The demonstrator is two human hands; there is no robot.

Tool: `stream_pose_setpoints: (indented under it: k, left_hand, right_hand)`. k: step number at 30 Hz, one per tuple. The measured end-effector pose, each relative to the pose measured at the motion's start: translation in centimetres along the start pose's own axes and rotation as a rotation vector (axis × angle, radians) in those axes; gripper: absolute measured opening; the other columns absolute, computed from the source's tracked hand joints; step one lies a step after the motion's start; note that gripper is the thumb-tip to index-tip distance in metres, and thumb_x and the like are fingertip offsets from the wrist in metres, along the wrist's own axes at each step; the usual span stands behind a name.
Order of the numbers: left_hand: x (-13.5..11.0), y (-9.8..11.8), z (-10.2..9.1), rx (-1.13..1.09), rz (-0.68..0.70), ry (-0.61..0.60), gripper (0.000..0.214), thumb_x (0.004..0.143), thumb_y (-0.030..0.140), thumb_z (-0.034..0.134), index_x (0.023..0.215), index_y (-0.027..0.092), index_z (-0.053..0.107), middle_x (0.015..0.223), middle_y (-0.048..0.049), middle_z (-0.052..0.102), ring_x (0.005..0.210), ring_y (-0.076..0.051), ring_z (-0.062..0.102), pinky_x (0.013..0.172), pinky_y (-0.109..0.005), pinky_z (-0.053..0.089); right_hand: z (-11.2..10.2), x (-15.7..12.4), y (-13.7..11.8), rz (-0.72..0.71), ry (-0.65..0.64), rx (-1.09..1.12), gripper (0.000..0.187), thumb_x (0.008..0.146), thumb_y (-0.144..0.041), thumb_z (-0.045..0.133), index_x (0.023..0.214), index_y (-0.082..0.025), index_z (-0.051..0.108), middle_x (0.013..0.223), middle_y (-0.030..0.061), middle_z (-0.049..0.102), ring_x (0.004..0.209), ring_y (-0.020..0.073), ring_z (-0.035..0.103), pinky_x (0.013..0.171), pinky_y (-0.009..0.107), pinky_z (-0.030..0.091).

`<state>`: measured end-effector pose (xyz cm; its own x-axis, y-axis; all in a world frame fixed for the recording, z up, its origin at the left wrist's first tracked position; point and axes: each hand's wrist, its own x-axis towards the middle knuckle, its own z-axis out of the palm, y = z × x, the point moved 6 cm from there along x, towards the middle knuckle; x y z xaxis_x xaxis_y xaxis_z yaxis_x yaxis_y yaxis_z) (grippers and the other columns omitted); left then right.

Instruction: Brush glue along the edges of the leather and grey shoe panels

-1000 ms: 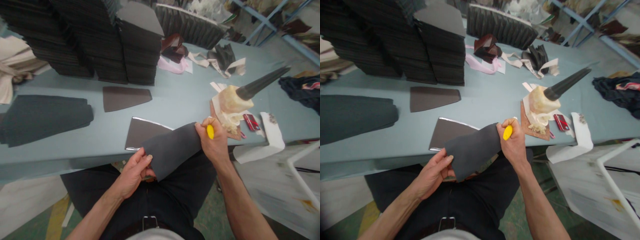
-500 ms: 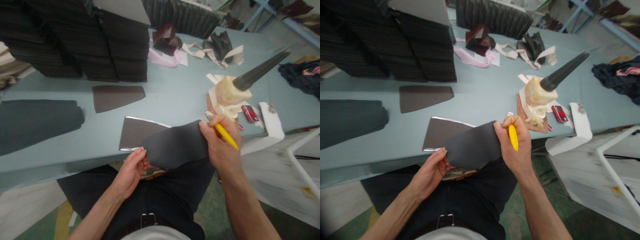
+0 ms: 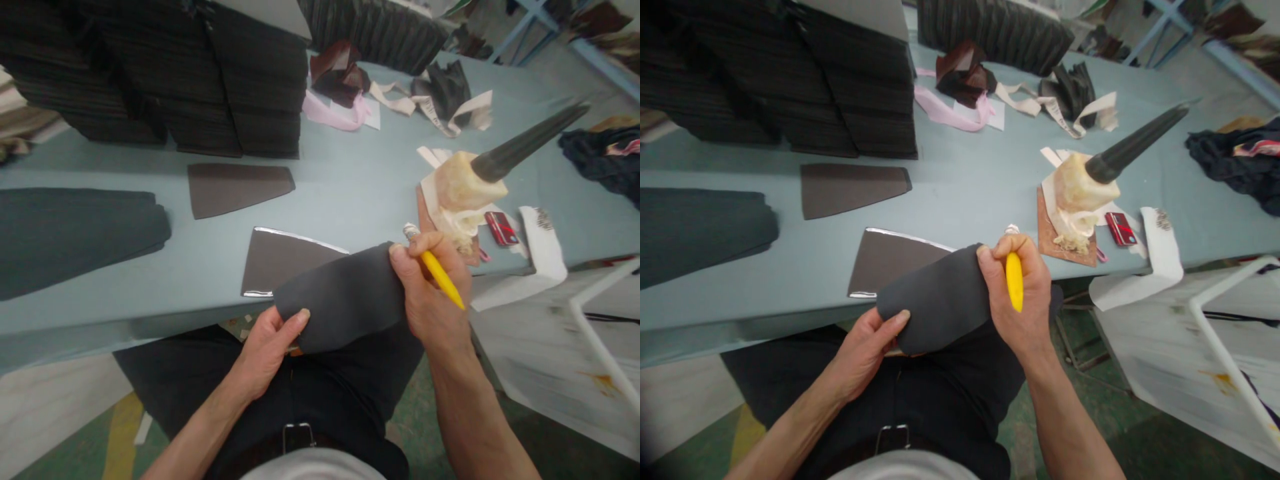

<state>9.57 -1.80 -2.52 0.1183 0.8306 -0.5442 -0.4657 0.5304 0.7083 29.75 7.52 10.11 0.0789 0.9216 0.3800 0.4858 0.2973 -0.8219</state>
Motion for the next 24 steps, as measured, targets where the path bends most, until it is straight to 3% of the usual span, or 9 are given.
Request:
stream_pose_setpoints:
  k: [3, 7, 16, 24]
  left_hand:
    - [-0.4, 1.9, -1.0, 0.196, 0.14, 0.066, 0.062, 0.079, 0.068, 0.085, 0.113, 0.016, 0.08, 0.115, -0.0107, 0.084, 0.114, -0.031, 0.076, 0.109, -0.041, 0.057]
    - [-1.3, 4.1, -1.9, 0.383, 0.241, 0.146, 0.054, 0.086, 0.067, 0.079, 0.107, 0.017, 0.08, 0.114, -0.0091, 0.083, 0.115, -0.031, 0.075, 0.107, -0.038, 0.058]
    - [-3.8, 4.3, -3.7, 0.579, 0.187, 0.224, 0.051, 0.091, 0.065, 0.074, 0.114, 0.019, 0.079, 0.11, -0.0081, 0.083, 0.102, -0.028, 0.075, 0.098, -0.035, 0.06]
    - [-4.2, 6.3, -4.6, 0.631, 0.129, 0.336, 0.069, 0.078, 0.079, 0.077, 0.108, 0.017, 0.08, 0.098, -0.0098, 0.083, 0.097, -0.032, 0.078, 0.085, -0.034, 0.063]
  right_hand:
    - [0.0, -0.2, 0.3, -0.02, 0.006, -0.087, 0.019, 0.093, -0.03, 0.07, 0.085, -0.025, 0.053, 0.073, -0.0062, 0.05, 0.06, 0.0111, 0.047, 0.058, 0.026, 0.041]
    - [0.2, -1.0, 0.9, -0.009, 0.014, -0.185, 0.021, 0.092, -0.035, 0.07, 0.084, -0.025, 0.054, 0.071, -0.0053, 0.053, 0.059, 0.012, 0.048, 0.057, 0.027, 0.041]
    - [1.4, -4.3, 3.4, 0.209, -0.094, -0.127, 0.023, 0.09, -0.039, 0.07, 0.082, -0.026, 0.054, 0.064, -0.0075, 0.049, 0.053, 0.0119, 0.042, 0.052, 0.027, 0.037]
    - [1.6, -6.0, 4.1, 0.28, -0.082, -0.035, 0.02, 0.09, -0.037, 0.071, 0.084, -0.026, 0.055, 0.065, -0.0071, 0.051, 0.054, 0.0132, 0.046, 0.053, 0.026, 0.04]
